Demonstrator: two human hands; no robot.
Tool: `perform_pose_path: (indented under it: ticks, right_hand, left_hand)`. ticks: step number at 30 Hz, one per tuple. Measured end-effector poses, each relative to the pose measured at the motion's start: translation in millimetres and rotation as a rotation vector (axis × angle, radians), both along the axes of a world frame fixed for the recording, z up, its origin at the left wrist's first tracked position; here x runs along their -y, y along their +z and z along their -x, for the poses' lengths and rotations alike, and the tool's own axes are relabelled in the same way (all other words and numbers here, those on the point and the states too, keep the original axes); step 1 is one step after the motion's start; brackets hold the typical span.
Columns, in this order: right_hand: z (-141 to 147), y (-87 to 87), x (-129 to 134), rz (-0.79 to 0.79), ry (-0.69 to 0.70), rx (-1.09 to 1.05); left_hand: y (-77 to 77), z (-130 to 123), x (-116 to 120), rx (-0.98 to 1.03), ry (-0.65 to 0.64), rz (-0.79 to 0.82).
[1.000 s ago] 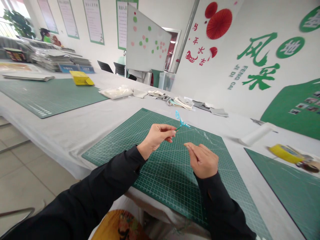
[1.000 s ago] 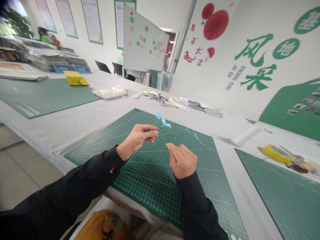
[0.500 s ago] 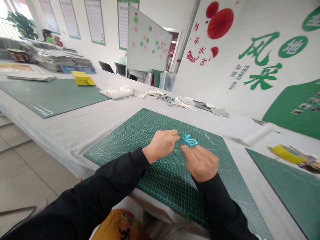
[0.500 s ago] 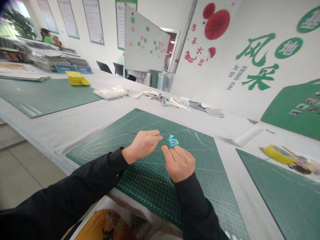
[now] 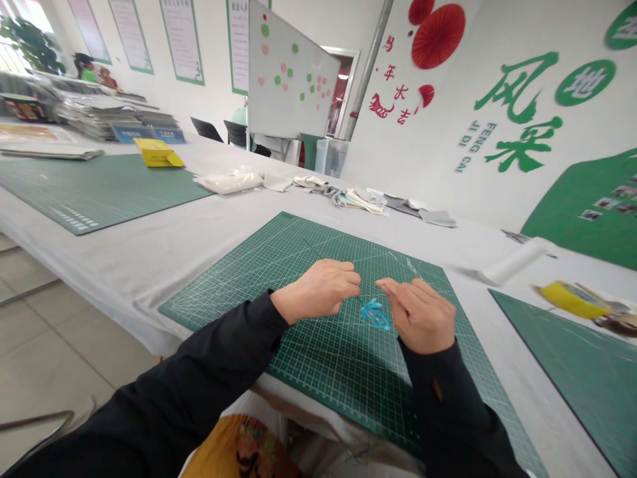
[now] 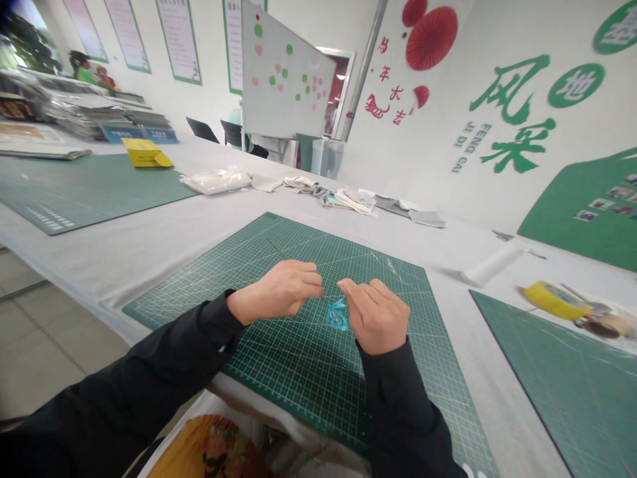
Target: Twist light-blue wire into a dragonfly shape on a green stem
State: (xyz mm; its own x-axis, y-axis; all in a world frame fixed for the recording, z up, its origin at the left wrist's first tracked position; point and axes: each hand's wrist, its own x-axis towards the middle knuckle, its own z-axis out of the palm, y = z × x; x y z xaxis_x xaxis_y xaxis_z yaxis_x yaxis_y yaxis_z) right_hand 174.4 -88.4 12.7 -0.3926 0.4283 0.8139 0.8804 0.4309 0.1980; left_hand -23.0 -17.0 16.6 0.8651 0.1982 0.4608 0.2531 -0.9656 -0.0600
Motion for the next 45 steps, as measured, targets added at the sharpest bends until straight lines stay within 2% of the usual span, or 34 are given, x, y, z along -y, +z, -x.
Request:
perform_pose_path:
  ticks: [4, 7, 12, 18, 24, 30, 40, 43, 45]
  right_hand:
    - [-7.6, 0.7, -0.1, 0.312, 0.081, -0.277]
    - [-12.0, -1.5, -1.3, 0.441, 0.089, -0.416]
    - [-10.5, -8.5, -3.7, 0.452, 0.118, -0.547]
    - [-1.8, -11.6, -2.9, 0.393, 0.049, -0.605]
    - [2.4, -15.2, -4.3, 0.387, 0.075, -0.563]
    - [8.3, -16.2, -4.3, 0.270, 0.033, -0.437]
    - [10.5, -15.9, -5.4, 0.099, 0.073, -0.173]
    - [12.1, -15.3, -4.8, 0.044, 0.061, -0.088]
    - [14.1, -14.3, -4.4, 0.013, 0.054, -0.034]
  left_hand:
    - [5.4, 1.9, 4.6, 0.126, -0.162, 0.355]
    - [10.7, 3.7, 7.0, 0.228, -0.265, 0.650]
    - [11.1, 2.9, 1.5, 0.448, -0.286, 0.948]
    - [2.1, -3.9, -5.8, 0.751, -0.279, 1.246]
    - [-1.6, -8.7, -6.1, 0.893, -0.212, 1.399]
    - [-2.7, -10.8, -6.2, 0.968, -0.142, 1.487]
    - [-3.3, -12.0, -7.9, 0.991, -0.067, 1.489]
    - [-5.1, -13.0, -9.0, 0.979, -0.019, 1.449]
    - [-6.3, -13.5, -9.4, 0.950, 0.049, 1.367]
